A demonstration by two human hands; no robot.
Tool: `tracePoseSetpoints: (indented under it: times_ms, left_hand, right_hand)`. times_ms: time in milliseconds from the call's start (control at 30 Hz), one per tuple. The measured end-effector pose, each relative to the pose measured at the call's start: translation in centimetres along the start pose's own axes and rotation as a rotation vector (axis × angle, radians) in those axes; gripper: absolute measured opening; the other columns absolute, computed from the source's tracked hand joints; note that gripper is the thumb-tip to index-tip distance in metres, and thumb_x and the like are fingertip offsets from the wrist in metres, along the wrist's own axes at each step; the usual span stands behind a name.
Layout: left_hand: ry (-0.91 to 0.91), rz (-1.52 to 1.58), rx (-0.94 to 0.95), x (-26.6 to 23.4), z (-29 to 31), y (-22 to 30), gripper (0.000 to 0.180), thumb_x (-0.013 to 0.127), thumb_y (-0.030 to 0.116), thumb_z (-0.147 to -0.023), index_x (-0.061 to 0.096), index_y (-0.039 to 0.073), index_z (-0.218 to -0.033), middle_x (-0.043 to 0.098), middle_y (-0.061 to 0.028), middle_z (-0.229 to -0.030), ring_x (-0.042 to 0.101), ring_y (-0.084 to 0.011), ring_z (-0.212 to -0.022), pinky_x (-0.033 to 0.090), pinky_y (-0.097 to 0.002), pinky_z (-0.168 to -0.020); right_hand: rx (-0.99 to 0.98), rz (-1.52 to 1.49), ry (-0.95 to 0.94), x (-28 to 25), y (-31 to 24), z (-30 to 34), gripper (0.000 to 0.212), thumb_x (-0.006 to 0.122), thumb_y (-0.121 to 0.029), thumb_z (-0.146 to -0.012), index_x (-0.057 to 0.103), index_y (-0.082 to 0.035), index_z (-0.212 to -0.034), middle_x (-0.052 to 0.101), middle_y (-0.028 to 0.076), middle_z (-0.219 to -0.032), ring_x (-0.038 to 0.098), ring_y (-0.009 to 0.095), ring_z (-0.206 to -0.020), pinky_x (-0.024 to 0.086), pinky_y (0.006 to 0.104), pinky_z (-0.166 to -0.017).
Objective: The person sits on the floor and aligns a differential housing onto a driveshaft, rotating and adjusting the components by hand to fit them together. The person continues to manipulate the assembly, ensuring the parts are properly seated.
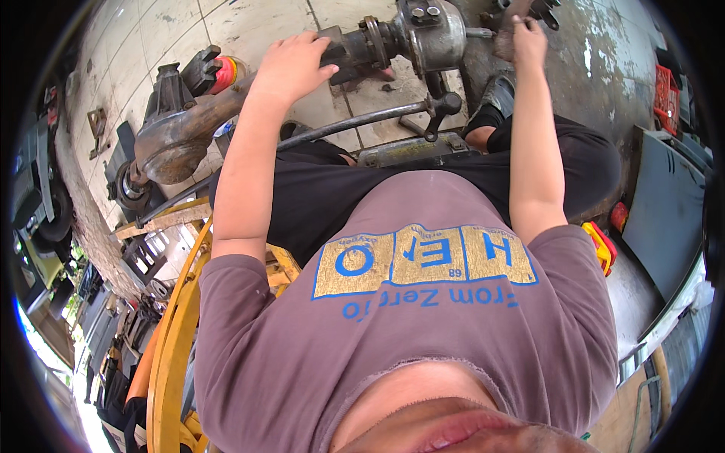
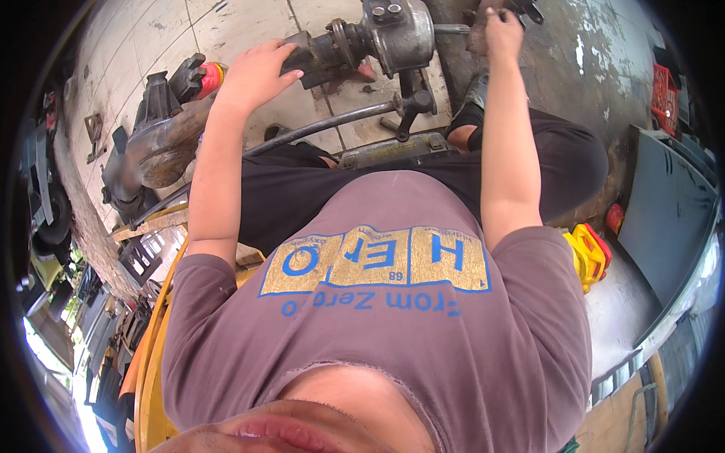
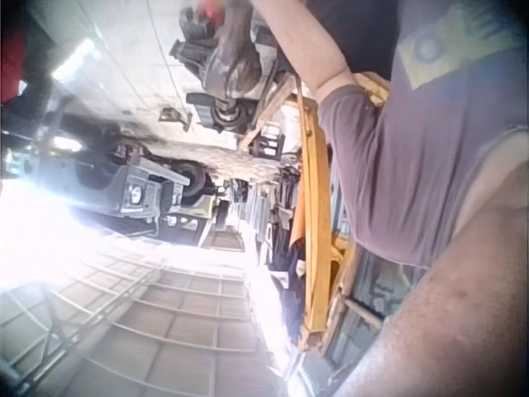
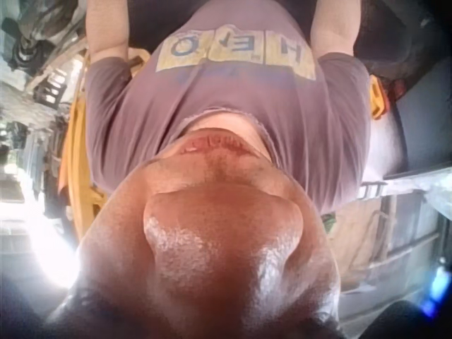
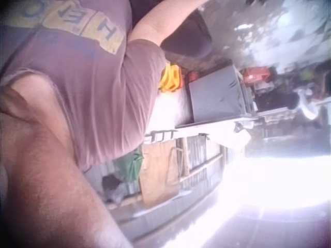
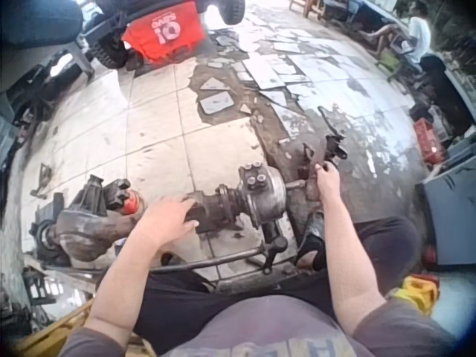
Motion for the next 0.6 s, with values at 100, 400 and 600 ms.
tracePoseSetpoints:
  times_ms: [100, 400, 600]
  left_hand:
    - [-0.020, -0.033, -0.059, -0.3, 0.0, -0.2, 0.060, 0.072, 0.043, -0.101, 0.060, 0.012, -0.151, 0.066, -0.0111, -0.143, 0.063, -0.0330, -0.135, 0.050, -0.0485, -0.115]
    - [-0.248, -0.103, -0.269, 0.6, 1.3, -1.2, 0.055, 0.066, 0.041, -0.106, 0.059, 0.015, -0.153, 0.071, -0.0103, -0.141, 0.066, -0.0325, -0.132, 0.051, -0.0516, -0.112]
    - [-0.221, -0.072, -0.243, -0.1, 0.5, -0.1, 0.055, 0.066, 0.042, -0.106, 0.059, 0.018, -0.155, 0.071, -0.0098, -0.141, 0.067, -0.0341, -0.131, 0.051, -0.0529, -0.111]
  right_hand:
    - [0.175, 0.064, -0.019, 2.4, 8.2, 0.7, 0.035, 0.077, -0.024, -0.103, 0.075, -0.004, -0.132, 0.078, 0.008, -0.112, 0.069, 0.019, -0.099, 0.055, 0.0377, -0.086]
    - [0.629, -0.355, 0.152, 4.7, 22.4, 5.9, 0.046, 0.070, -0.018, -0.109, 0.061, -0.009, -0.153, 0.069, 0.012, -0.143, 0.067, 0.026, -0.121, 0.056, 0.0458, -0.103]
    - [0.283, 0.941, -0.140, 4.6, 25.2, 9.2, 0.048, 0.077, -0.033, -0.100, 0.072, -0.021, -0.146, 0.073, 0.018, -0.140, 0.069, 0.034, -0.127, 0.056, 0.0447, -0.104]
Point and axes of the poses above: each hand's wrist, its own z-axis away from the middle knuckle, its own x-axis out of the palm, y = z × x, the point moved 4 cm from there along -z, towards the middle knuckle
